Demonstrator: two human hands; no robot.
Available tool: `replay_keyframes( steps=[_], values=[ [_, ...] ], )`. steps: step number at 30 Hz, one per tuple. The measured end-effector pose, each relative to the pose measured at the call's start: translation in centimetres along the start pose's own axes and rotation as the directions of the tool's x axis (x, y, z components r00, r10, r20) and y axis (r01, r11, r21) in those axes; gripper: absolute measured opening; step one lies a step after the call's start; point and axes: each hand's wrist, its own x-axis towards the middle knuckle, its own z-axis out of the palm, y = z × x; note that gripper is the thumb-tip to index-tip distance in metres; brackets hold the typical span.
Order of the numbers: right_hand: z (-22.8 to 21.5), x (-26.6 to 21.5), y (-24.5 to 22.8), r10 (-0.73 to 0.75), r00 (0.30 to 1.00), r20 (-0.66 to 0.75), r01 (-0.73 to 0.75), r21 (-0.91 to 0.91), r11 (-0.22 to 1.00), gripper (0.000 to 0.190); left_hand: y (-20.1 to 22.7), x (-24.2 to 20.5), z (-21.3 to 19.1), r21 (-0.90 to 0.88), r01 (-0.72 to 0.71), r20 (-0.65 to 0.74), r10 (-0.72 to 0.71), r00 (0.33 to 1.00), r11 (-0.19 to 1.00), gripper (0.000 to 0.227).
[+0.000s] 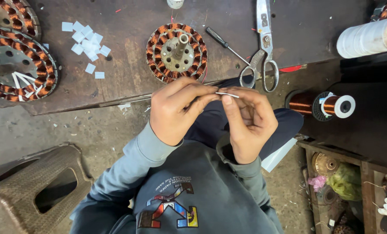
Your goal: The person assembles a motor stator by inserting white insulating spacers into slots, tucking copper wires, and using shears and a screwdriver to adjust and secure the components. Multiple stators are present on the workbench.
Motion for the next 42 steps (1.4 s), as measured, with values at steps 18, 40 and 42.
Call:
replay_keyframes(
  steps=[18, 40, 42],
  values=[
    [-0.1, 1.0, 0.2, 0.107, 0.994, 0.022, -0.108, 0.085, 0.99, 0.016, -0.5, 0.6, -1.7, 0.139, -0.056, 0.111, 0.041, 0.993, 0.989, 0.019],
    [1.3, 2.1, 1.4, 0.058, 0.995, 0.085, -0.052, -0.074, 0.996, 0.013, -2.7, 0.6, -0.8, 0.026, -0.009, 0.145, 0.005, 0.989, 1.0, 0.031],
    [1.4, 2.2, 1.6, 0.025, 0.996, 0.088, -0.009, -0.181, 0.983, 0.013, -2.8, 0.6, -0.8, 0.032, -0.02, 0.156, 0.015, 0.988, 0.999, 0.032]
  ],
)
